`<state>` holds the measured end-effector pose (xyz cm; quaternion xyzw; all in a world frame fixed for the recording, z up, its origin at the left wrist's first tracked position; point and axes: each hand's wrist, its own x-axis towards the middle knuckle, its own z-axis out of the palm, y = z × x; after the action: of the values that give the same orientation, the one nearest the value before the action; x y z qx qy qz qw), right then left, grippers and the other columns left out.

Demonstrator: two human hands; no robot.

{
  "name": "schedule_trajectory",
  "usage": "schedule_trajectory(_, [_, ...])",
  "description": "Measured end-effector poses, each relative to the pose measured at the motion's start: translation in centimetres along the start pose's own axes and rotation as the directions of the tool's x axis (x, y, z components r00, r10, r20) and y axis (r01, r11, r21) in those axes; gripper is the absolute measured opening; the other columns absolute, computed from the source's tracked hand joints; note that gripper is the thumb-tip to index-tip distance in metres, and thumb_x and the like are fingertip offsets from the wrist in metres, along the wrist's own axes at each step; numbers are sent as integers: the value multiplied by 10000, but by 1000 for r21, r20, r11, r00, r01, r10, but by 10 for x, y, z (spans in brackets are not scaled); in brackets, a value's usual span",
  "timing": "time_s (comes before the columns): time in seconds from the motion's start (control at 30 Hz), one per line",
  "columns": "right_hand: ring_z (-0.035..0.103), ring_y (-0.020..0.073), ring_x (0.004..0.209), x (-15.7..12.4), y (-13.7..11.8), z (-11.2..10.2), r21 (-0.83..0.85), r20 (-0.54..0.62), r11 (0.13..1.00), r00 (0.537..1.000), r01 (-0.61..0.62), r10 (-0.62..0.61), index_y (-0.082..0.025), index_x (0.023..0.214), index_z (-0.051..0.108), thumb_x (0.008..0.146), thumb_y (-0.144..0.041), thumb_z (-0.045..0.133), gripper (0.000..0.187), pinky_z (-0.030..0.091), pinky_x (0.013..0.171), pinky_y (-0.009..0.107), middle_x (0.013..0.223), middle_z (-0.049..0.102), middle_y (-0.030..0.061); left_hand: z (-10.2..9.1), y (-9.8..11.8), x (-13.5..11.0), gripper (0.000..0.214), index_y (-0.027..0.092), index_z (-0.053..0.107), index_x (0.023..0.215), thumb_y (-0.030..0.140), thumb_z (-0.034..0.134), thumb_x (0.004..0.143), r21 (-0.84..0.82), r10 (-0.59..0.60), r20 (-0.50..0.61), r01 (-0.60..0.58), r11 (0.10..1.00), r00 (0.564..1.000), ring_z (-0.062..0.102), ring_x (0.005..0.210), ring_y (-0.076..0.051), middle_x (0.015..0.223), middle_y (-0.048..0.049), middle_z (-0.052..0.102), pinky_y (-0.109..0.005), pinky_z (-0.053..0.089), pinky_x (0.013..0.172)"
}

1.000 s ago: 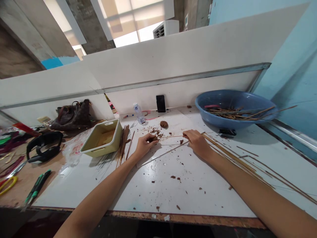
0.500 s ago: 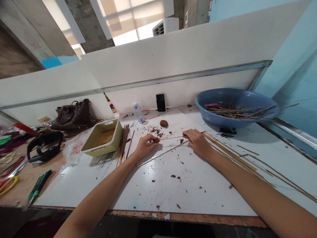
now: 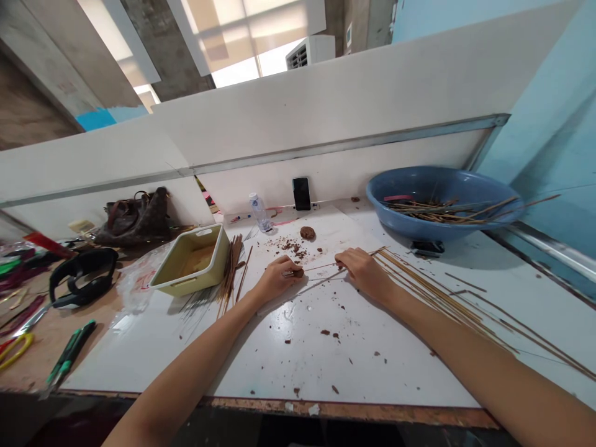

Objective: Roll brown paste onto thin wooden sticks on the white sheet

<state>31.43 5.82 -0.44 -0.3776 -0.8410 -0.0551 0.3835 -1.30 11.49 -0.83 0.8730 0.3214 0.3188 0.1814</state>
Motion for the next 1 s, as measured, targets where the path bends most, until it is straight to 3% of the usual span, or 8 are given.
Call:
schedule_trajectory(0.23, [691,306,906,-3,-5,7,-30,52,999,998,21,-19,-179,1167,697,993,6,517,312,554,849,443,978,761,114,2,6,0,151,232,844,1078,311,853,949,203,122,12,-122,972,992,734,947,-232,986,-79,772,-364,624,868])
schedule_trajectory(0.43, [717,310,909,-2,-9,13,13,43,1000,999,-18,17,-197,1167,697,1056,-73,554,219,587,845,456,995,775,123,2,11,0,184,240,804,1209,305,745,1047,298,242,-20,-225,928,970,700,1006,-274,1073,-94,838,-467,600,933])
schedule_trajectory(0.67, [744,297,913,-1,-12,13,113,50,992,997,-57,52,-219,1157,680,1120,-163,533,162,620,852,452,1001,769,121,4,1,1,147,230,842,1117,198,805,979,128,135,-100,-122,984,986,720,951,-231,974,-63,802,-356,610,846])
schedule_trajectory(0.77, [745,302,934,-2,-14,13,133,65,989,996,-63,55,-218,1190,677,1126,-169,515,181,622,852,454,1028,768,131,2,2,2,149,257,858,1087,212,847,946,124,87,-136,-70,990,987,724,937,-224,964,-51,786,-361,605,859])
schedule_trajectory(0.87, [744,309,950,-3,-18,15,148,88,988,996,-39,27,-212,1207,677,1121,-174,517,186,625,854,455,1044,766,138,3,9,2,112,268,851,1055,263,875,946,216,176,-85,-154,964,981,722,942,-235,941,-43,791,-431,579,974])
schedule_trajectory(1.0, [735,307,940,-2,-25,18,152,119,988,993,-3,-15,-203,1219,673,1125,-205,528,173,624,849,454,1040,760,135,9,24,2,188,289,816,1165,380,841,1002,305,249,-4,-236,923,969,714,962,-240,989,-39,815,-472,538,1056])
